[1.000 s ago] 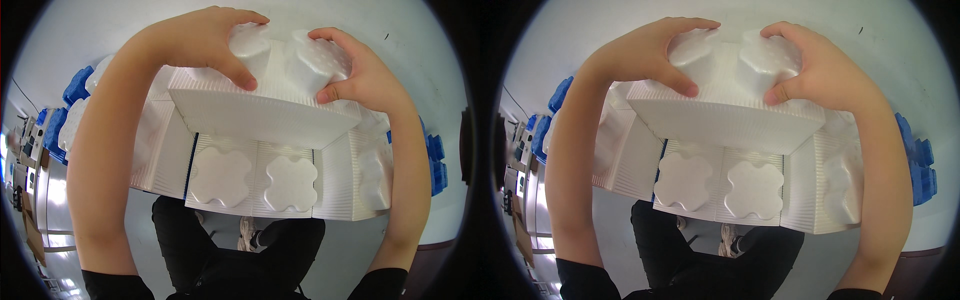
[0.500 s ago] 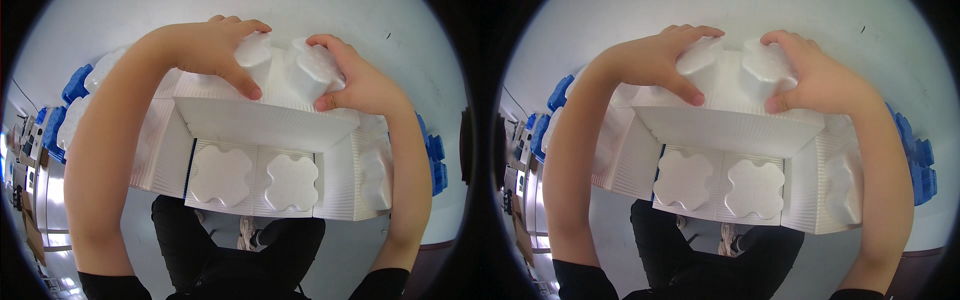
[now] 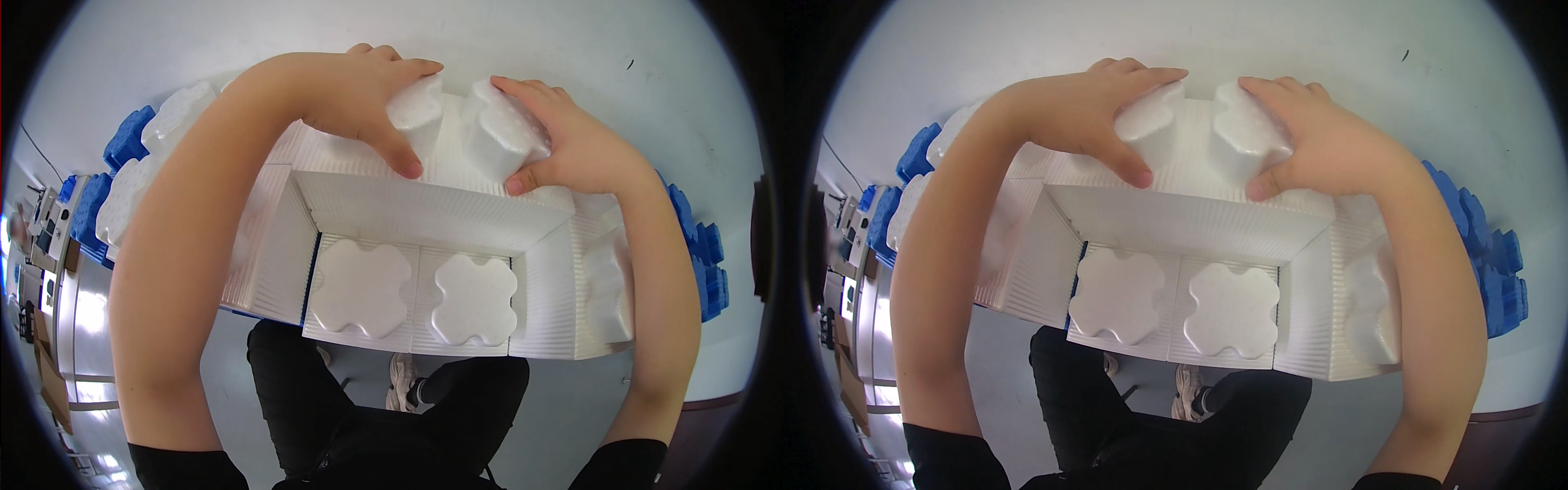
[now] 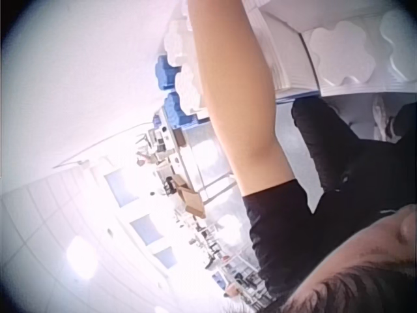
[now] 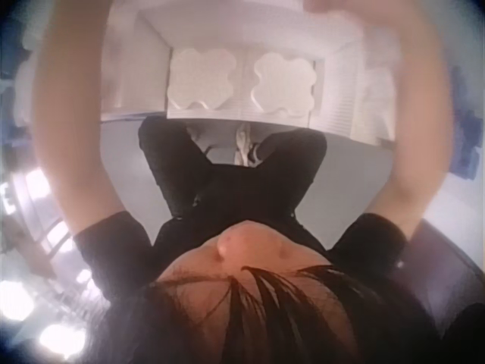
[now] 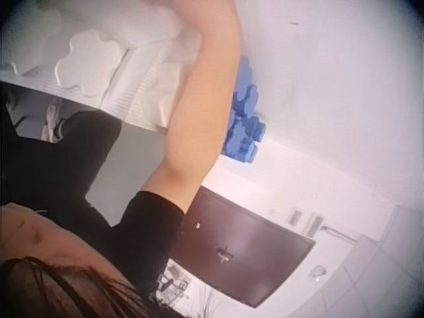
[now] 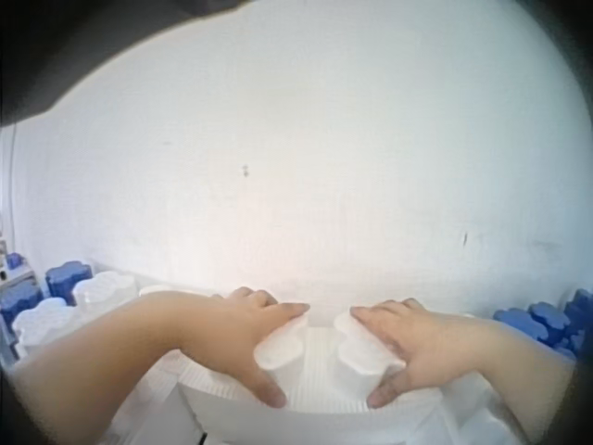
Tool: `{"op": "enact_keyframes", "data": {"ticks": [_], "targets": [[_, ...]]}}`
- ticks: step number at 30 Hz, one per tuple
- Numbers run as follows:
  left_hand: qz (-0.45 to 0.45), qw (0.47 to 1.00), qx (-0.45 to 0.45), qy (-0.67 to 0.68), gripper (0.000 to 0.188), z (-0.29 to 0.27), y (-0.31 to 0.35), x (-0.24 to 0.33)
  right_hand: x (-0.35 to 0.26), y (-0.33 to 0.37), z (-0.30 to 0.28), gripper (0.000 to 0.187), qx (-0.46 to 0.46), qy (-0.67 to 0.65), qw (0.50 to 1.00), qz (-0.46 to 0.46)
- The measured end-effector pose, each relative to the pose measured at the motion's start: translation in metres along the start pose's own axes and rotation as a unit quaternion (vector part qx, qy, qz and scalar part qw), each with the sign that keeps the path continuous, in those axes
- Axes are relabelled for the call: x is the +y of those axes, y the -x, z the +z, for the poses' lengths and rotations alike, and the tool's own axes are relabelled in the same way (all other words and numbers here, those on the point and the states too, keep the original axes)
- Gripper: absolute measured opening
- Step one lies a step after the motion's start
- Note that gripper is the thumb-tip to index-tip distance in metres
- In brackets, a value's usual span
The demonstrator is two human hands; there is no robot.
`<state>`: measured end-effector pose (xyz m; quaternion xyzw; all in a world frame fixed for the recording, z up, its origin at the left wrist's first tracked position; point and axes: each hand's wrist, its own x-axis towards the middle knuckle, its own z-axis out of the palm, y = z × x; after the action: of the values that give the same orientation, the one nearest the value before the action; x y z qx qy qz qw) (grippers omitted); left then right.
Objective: The recorder is sorting and stacking pieces of white styrofoam packaging on a table.
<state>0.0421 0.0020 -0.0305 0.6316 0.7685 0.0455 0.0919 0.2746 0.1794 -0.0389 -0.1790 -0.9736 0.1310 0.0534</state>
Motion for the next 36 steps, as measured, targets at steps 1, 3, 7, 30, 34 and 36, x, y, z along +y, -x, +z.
{"op": "enact_keyframes", "data": {"ticks": [1, 3, 7, 30, 34, 36], "targets": [[-0.001, 1.000, 0.000, -0.001, 0.130, -0.0008, 0.0012, -0.0006, -0.0004, 0.0003, -0.0012, 0.122, -0.002, -0.008, 1.000, -0.002], [0.006, 1.000, 0.010, 0.012, 0.129, -0.0024, 0.0025, -0.0014, -0.0004, 0.0011, -0.0013, 0.120, 0.007, -0.011, 1.000, -0.006], [0.016, 0.999, 0.014, 0.025, 0.127, -0.0049, 0.0013, -0.0024, 0.0029, 0.0010, -0.0005, 0.116, 0.028, -0.005, 0.999, -0.023], [0.012, 0.999, 0.020, 0.042, 0.133, -0.0031, 0.0001, -0.0035, 0.0013, 0.0005, -0.0010, 0.119, 0.028, -0.014, 0.999, -0.010], [0.009, 0.999, 0.019, 0.040, 0.133, -0.0034, 0.0002, -0.0036, 0.0010, 0.0003, -0.0008, 0.119, 0.028, -0.013, 0.999, -0.012], [0.009, 0.999, 0.014, 0.043, 0.134, -0.0040, 0.0004, -0.0034, 0.0011, 0.0006, -0.0004, 0.119, 0.029, -0.013, 0.999, -0.011]]}}
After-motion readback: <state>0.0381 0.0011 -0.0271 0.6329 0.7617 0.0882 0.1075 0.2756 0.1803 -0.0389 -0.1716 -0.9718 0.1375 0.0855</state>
